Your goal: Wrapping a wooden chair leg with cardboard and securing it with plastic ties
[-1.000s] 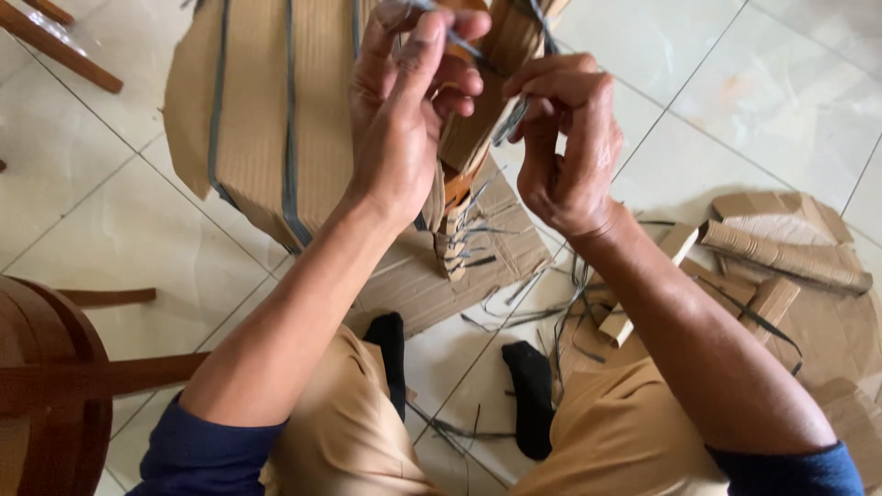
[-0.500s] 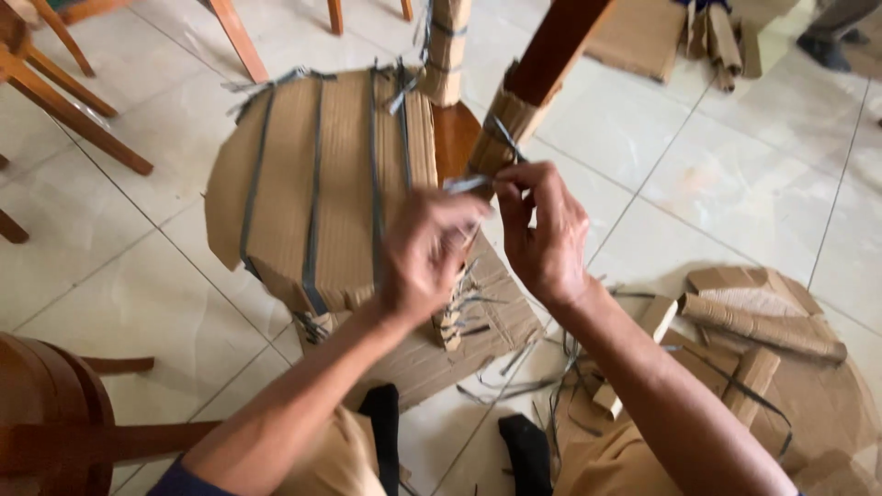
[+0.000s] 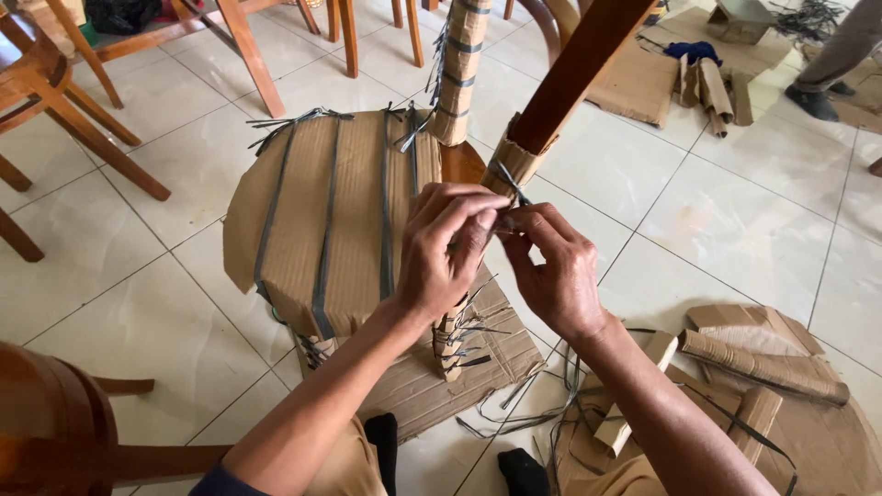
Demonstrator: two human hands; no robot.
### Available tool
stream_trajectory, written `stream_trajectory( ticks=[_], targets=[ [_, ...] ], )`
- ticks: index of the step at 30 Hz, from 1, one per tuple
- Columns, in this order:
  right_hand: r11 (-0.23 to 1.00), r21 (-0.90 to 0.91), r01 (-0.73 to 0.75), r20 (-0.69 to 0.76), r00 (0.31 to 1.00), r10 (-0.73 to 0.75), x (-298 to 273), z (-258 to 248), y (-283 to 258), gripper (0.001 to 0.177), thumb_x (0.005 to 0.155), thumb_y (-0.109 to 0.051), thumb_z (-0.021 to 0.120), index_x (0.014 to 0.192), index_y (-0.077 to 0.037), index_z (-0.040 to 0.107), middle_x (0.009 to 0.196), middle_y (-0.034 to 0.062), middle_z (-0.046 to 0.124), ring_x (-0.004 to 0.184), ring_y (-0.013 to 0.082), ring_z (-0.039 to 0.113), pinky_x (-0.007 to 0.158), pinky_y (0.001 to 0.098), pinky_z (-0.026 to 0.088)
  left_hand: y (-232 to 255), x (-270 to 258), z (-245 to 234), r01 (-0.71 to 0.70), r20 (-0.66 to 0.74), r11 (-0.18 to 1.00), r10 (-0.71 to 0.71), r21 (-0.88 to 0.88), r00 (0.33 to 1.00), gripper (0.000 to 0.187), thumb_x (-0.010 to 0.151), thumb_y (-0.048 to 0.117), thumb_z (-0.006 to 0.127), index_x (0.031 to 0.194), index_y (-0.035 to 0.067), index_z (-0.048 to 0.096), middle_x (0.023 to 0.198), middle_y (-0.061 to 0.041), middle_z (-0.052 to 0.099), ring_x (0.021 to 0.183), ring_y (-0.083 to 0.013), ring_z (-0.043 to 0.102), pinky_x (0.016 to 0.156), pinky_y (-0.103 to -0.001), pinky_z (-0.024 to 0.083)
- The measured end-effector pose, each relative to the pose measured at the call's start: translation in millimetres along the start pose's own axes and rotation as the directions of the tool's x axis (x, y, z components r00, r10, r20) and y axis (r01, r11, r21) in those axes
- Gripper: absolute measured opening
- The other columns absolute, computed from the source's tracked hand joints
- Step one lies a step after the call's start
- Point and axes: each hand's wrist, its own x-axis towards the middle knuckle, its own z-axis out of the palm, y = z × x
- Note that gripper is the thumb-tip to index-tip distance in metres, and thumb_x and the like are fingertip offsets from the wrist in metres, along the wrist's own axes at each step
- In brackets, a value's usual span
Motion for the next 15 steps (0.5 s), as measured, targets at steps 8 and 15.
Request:
stream_trajectory(
  ticks=[8,15],
  targets=[
    [0.99,0.1,-0.102,0.03,0.995,0.099,6,-8,-5,0.005,0.095,-0.002,0.072,0.096,-0.007,0.072,0.086,0.0082,0.066,0.064,0.0213,0.065,0.063,0.0338,0.055,6,4,-19,-0.027,0.152,0.988,0.004,0.151,0.988,0.021,0.087,-0.006,0.072,0.101,0.009,0.073,0.105,-0.009,0.066,0.1,-0.0271,0.063,0.091,-0.044,0.049],
    [0.997,0.058,-0.051,0.021,0.999,0.05,8,-9,-6,0.014,0.092,0.005,0.073,0.098,-0.008,0.074,0.091,0.0081,0.068,0.065,0.0195,0.064,0.062,0.031,0.055,2,8,-22,-0.032,0.193,0.978,-0.009,0.208,0.981,0.015,0.086,0.0,0.08,0.095,0.01,0.073,0.102,-0.006,0.064,0.096,-0.0239,0.062,0.089,-0.043,0.051]
  ],
)
